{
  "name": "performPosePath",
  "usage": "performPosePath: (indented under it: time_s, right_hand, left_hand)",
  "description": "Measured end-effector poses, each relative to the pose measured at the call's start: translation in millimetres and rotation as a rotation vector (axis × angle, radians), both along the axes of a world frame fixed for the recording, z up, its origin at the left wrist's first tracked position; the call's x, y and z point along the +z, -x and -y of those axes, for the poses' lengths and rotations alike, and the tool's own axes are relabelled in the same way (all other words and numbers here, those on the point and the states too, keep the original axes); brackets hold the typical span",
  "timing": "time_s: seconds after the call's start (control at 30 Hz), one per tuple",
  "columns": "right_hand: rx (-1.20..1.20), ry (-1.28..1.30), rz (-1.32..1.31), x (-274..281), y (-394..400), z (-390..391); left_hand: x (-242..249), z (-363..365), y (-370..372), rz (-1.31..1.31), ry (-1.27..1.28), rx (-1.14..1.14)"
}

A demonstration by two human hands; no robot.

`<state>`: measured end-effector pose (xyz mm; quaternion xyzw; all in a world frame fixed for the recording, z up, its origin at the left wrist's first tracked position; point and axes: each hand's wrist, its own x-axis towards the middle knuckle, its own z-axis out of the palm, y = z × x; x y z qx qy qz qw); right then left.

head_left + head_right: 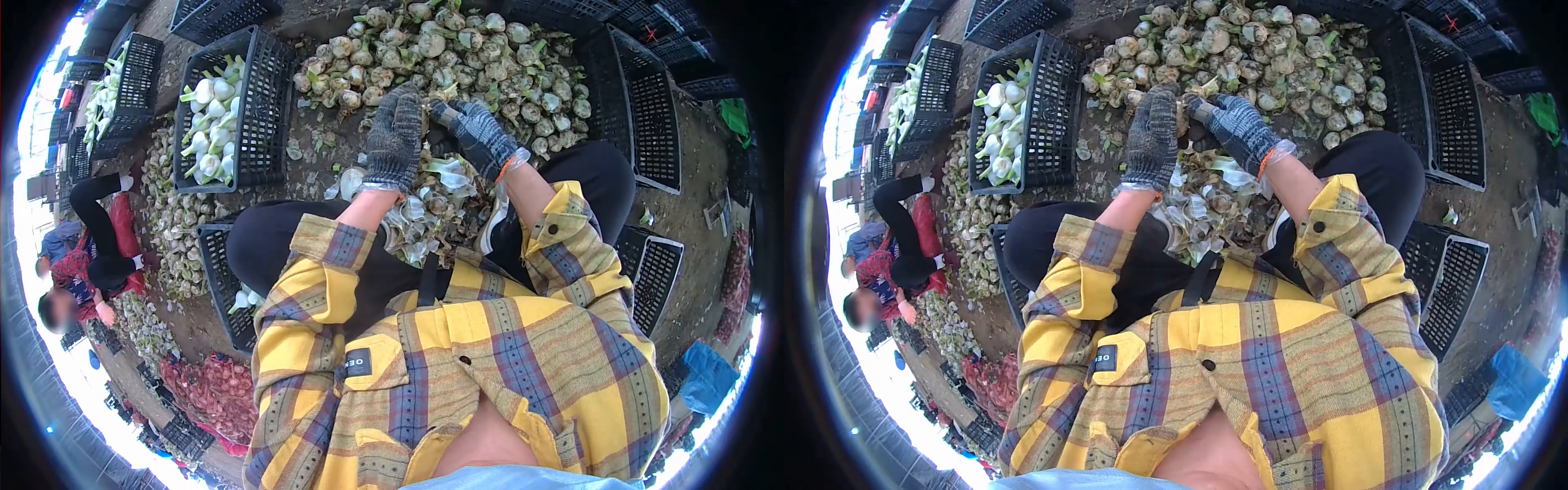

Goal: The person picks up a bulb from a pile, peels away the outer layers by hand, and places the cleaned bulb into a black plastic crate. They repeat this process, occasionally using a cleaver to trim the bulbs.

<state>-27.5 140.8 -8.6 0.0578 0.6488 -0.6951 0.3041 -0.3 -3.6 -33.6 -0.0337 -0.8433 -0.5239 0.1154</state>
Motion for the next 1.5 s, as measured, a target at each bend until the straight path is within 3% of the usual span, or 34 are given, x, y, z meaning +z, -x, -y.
performPosePath:
  time_s: [0.13,0.37,0.43,0.47,0.53,0.57,0.63,0.67,0.73,0.77,0.8,0.87,1.0,1.07,1.13,1.17,1.2,1.27,1.3,1.4,1.43,1.5]
  right_hand:
    - [-0.003,0.032,-0.090,-6,0,-2]
    - [0.047,-0.048,-0.163,-1,-2,-2]
    - [0.106,-0.294,-0.360,1,-3,-2]
    - [0.107,-0.293,-0.359,-5,-3,-2]
    - [0.118,-0.601,-0.856,-16,-4,-1]
    - [0.118,-0.601,-0.856,-20,-4,-3]
    - [0.095,-0.605,-0.705,-11,-6,0]
    - [0.092,-0.605,-0.705,-12,-4,0]
    - [-0.051,-0.231,-0.144,-16,2,0]
    - [-0.051,-0.232,-0.144,-16,3,-1]
    - [-0.042,-0.275,-0.231,-16,4,-3]
    - [-0.025,-0.357,-0.402,-16,4,-4]
    - [-0.018,-0.383,-0.436,-16,3,-3]
    - [-0.084,-0.351,-0.439,-28,4,-3]
    - [-0.095,-0.284,-0.365,-22,2,-3]
    - [-0.105,-0.216,-0.294,-17,2,-2]
    - [-0.105,-0.215,-0.294,-14,2,-3]
    - [-0.076,-0.289,-0.510,-9,2,-5]
    - [-0.074,-0.290,-0.511,-7,1,-4]
    - [-0.157,-0.340,-0.571,-8,-1,0]
    - [-0.126,-0.296,-0.478,-12,0,-1]
    - [-0.091,-0.250,-0.386,-14,2,-1]
  left_hand:
    - [3,-2,-3,0.037,-0.087,-0.012]
    - [3,0,-3,0.062,0.001,-0.001]
    - [-9,1,2,-0.009,-0.009,0.028]
    - [-15,3,6,-0.009,-0.008,0.028]
    - [-16,6,14,0.431,-0.362,-0.011]
    - [-17,6,14,0.431,-0.362,-0.011]
    - [4,4,12,0.828,-0.992,0.024]
    - [2,2,10,0.828,-0.990,0.022]
    - [-11,-3,5,0.266,-0.284,-0.006]
    - [-22,-3,6,-0.039,-0.154,-0.015]
    - [-16,-5,5,-0.040,-0.154,-0.013]
    - [10,-7,1,0.391,-0.671,-0.026]
    - [13,9,10,0.899,-0.974,-0.106]
    - [10,-2,8,0.873,-0.922,-0.029]
    - [-12,-7,3,0.251,-0.398,-0.007]
    - [-20,-10,4,0.167,-0.399,0.055]
    - [-10,-8,5,0.167,-0.398,0.055]
    - [21,1,9,0.772,-0.967,-0.045]
    - [19,5,8,0.897,-1.114,-0.042]
    - [18,0,8,0.801,-1.018,-0.011]
    - [20,-2,7,0.801,-1.019,-0.012]
    - [25,-5,4,0.626,-0.783,-0.029]
